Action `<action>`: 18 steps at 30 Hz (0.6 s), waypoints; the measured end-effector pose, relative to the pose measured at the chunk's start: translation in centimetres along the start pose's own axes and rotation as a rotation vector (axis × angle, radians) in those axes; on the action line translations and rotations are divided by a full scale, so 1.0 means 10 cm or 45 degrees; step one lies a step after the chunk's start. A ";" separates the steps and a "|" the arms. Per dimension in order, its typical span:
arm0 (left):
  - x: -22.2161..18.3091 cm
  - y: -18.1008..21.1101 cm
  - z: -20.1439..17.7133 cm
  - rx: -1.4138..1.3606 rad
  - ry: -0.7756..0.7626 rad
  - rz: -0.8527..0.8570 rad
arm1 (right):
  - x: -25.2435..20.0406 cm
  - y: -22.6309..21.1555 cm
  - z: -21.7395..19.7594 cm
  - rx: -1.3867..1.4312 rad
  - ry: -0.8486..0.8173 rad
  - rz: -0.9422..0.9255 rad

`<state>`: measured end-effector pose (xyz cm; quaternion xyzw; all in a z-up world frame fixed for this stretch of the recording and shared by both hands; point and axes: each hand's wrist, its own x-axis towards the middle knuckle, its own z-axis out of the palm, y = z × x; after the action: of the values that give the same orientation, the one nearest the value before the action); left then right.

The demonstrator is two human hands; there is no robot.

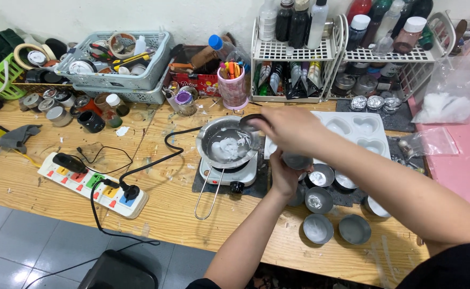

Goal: Filling small metal tins with wax flakes using a spoon in a workshop environment.

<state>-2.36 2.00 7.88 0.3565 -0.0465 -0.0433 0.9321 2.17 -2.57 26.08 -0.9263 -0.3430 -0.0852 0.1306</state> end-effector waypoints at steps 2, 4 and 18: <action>-0.03 0.04 0.02 -0.006 -0.038 -0.017 | -0.14 0.10 -0.19 0.098 0.029 -0.063; -0.04 0.08 0.03 -0.012 -0.078 -0.035 | -0.32 0.17 -0.41 0.197 0.059 -0.123; -0.07 0.15 0.08 0.290 -0.122 0.216 | -1.20 0.14 -0.24 -0.808 -0.009 -0.007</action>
<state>-3.12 2.67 9.45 0.4522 -0.1254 0.0242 0.8827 -6.07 -11.61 25.13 -0.9201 -0.3024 -0.1850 -0.1665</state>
